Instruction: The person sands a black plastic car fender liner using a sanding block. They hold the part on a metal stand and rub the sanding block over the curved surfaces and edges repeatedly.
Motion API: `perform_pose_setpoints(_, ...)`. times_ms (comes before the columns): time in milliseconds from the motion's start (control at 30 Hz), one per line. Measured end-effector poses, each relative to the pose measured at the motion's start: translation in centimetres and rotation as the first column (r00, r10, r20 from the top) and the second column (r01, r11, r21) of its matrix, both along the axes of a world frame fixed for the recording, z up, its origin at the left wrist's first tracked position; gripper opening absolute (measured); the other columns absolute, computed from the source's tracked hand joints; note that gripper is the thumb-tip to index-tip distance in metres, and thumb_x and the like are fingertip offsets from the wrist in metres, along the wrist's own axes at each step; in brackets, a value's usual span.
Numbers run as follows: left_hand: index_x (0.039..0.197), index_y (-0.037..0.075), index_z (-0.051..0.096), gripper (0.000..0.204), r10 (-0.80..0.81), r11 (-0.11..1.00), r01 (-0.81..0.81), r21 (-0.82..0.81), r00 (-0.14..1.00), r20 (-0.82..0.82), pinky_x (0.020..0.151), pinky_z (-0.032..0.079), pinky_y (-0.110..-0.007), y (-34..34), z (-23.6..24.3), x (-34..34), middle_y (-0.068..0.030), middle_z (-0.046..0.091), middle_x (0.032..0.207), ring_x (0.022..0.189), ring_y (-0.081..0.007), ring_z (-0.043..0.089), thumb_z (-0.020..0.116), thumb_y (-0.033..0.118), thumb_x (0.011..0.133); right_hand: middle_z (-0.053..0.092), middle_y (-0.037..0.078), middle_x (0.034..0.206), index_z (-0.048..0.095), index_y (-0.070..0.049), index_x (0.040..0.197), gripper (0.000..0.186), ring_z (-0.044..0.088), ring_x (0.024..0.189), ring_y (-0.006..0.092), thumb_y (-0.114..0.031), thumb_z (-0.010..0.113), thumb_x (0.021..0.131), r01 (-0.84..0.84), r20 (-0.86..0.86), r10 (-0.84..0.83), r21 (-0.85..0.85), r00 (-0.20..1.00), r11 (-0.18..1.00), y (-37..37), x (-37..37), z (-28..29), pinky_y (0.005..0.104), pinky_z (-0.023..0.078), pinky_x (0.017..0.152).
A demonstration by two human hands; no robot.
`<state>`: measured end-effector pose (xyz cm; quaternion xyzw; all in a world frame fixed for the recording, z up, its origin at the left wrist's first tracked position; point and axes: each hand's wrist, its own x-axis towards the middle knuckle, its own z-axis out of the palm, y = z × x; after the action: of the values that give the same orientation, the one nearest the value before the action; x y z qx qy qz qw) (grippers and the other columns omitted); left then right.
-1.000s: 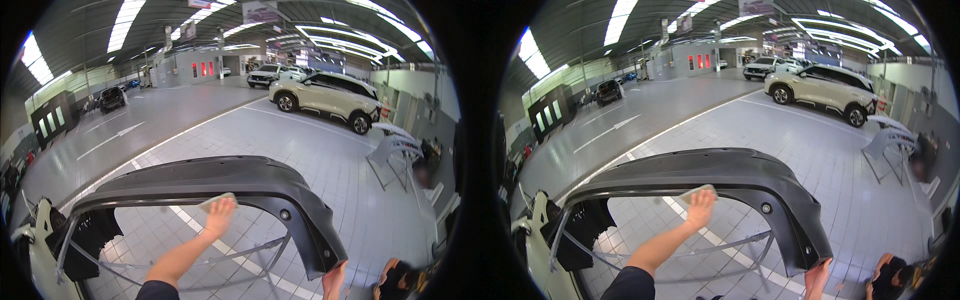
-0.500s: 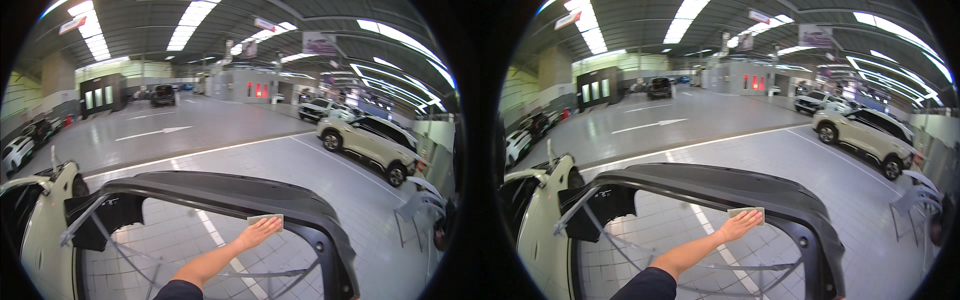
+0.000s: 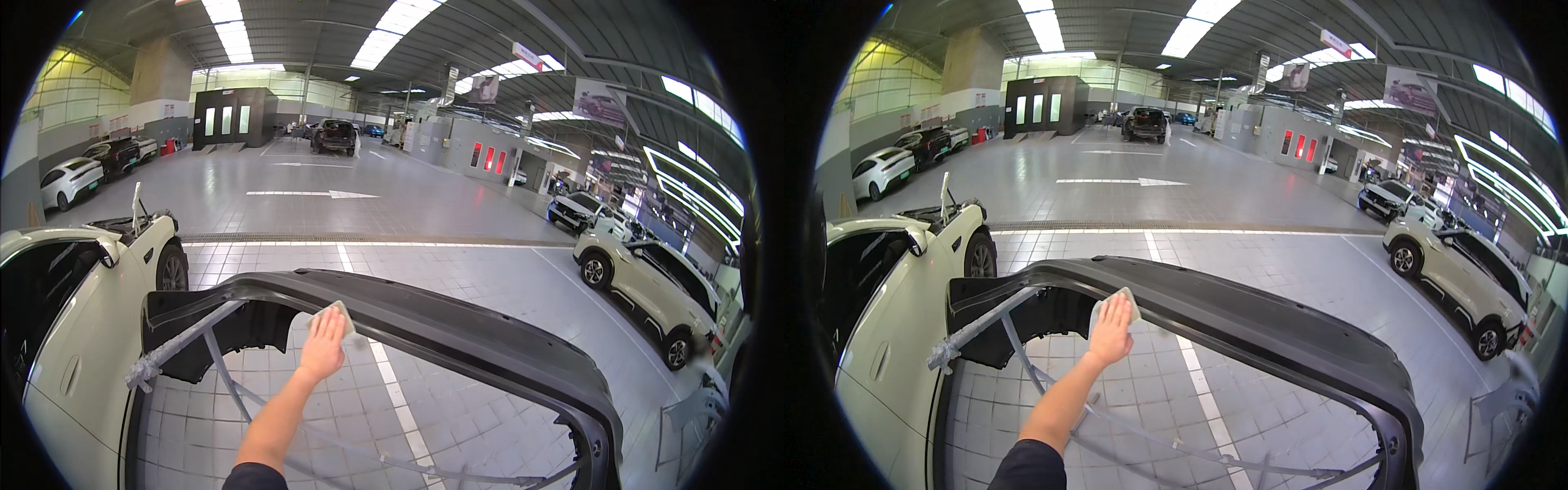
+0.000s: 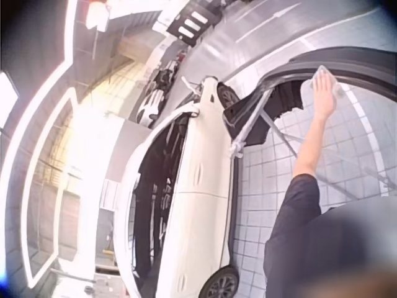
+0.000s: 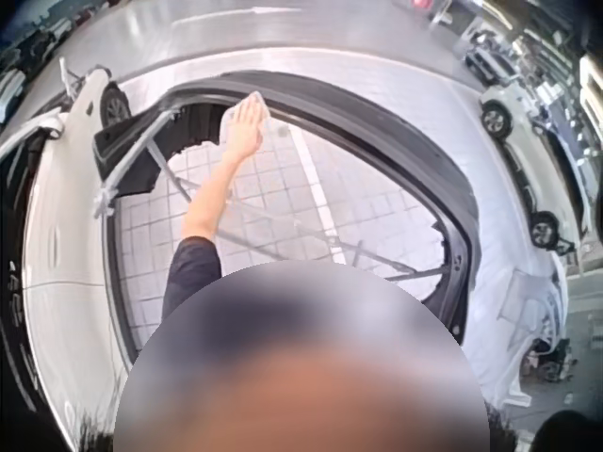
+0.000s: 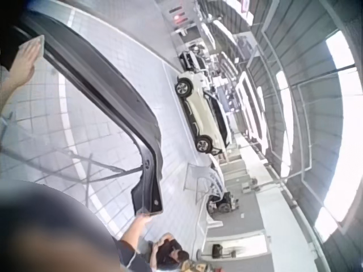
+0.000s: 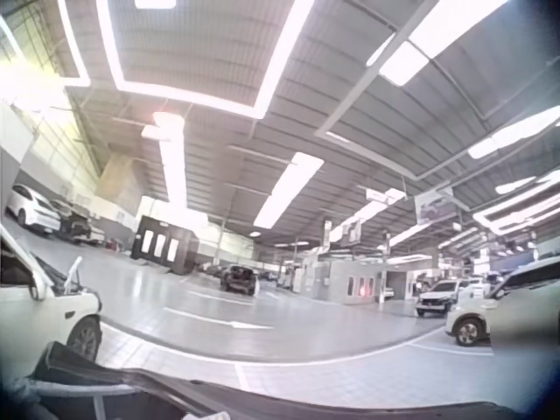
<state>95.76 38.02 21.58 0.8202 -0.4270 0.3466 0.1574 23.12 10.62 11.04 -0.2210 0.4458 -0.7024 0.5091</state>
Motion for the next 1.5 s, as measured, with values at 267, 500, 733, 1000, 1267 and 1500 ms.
perform_pose_setpoints(267,0.155,-0.011,0.026,0.102,-0.247,0.967,0.227,-0.117,0.948,-0.2,0.126,0.016,-0.06,-5.5,-2.6,-5.4,-0.0329,0.027,0.162,0.154,-0.0508,0.02,0.076,0.036,0.079,0.063,0.013,0.135,0.052,-0.002,0.141,0.057,0.059,0.119,0.0288,-0.047,0.05,0.106,-0.502,0.071,0.51,0.339,0.857,0.796,0.0,17.8,-13.1,0.0492,0.05,0.096)
perform_pose_setpoints(500,0.159,0.003,0.037,0.07,-0.439,0.875,0.467,-0.128,0.877,0.196,0.126,0.028,-0.042,-12.5,-2.6,-11.4,-0.0096,0.034,0.168,0.157,-0.0285,0.027,0.054,0.015,0.091,0.038,0.019,0.163,0.04,-0.002,0.155,0.08,0.039,0.144,0.0383,-0.063,0.046,0.103,-0.921,0.077,0.941,-0.192,0.33,0.339,3.0,43.9,5.0,0.0499,0.032,0.117)
perform_pose_setpoints(733,0.145,-0.001,0.047,0.073,-0.203,0.954,0.182,-0.236,0.977,-0.067,0.121,0.033,-0.052,-1.7,-3.1,1.4,-0.0248,0.043,0.155,0.145,-0.0431,0.041,0.067,0.004,0.075,0.054,0.016,0.152,0.052,-0.004,0.148,0.071,0.049,0.139,0.0329,-0.06,0.047,0.104,-0.85,0.158,0.866,-0.173,0.475,0.498,4.1,48.1,14.2,0.0504,0.035,0.117)
perform_pose_setpoints(1000,0.155,-0.013,0.026,0.099,0.22,0.948,-0.271,-0.167,0.937,-0.273,0.125,0.021,-0.058,10.4,-3.1,14.2,-0.034,0.028,0.161,0.153,-0.0466,0.025,0.073,0.018,0.073,0.066,0.018,0.136,0.057,-0.001,0.142,0.057,0.067,0.118,0.0327,-0.046,0.052,0.107,-0.784,0.159,0.852,-0.337,0.498,0.521,3.4,49.2,12.5,0.0469,0.056,0.098)
perform_pose_setpoints(1267,0.158,-0.001,0.034,0.089,-0.396,0.905,0.31,-0.292,0.867,-0.303,0.122,0.022,-0.061,-2.5,-2.8,0.7,-0.0209,0.033,0.166,0.156,-0.0411,0.027,0.072,0.028,0.083,0.057,0.022,0.146,0.051,0.004,0.144,0.059,0.057,0.131,0.0386,-0.041,0.054,0.107,-0.704,0.093,0.768,-0.342,0.634,0.623,5.8,50.3,14.9,0.0528,0.044,0.113)
perform_pose_setpoints(1500,0.145,0.009,0.057,0.064,-0.134,0.986,0.12,-0.119,0.984,-0.118,0.112,0.039,-0.059,4.5,-5.5,8.9,-0.0155,0.051,0.153,0.147,-0.0329,0.042,0.067,0.017,0.082,0.064,0.007,0.139,0.059,-0.012,0.139,0.051,0.065,0.121,0.0237,-0.05,0.055,0.106,-0.533,0.121,0.56,-0.194,0.82,0.823,4.6,49.3,13.3,0.0386,0.055,0.099)
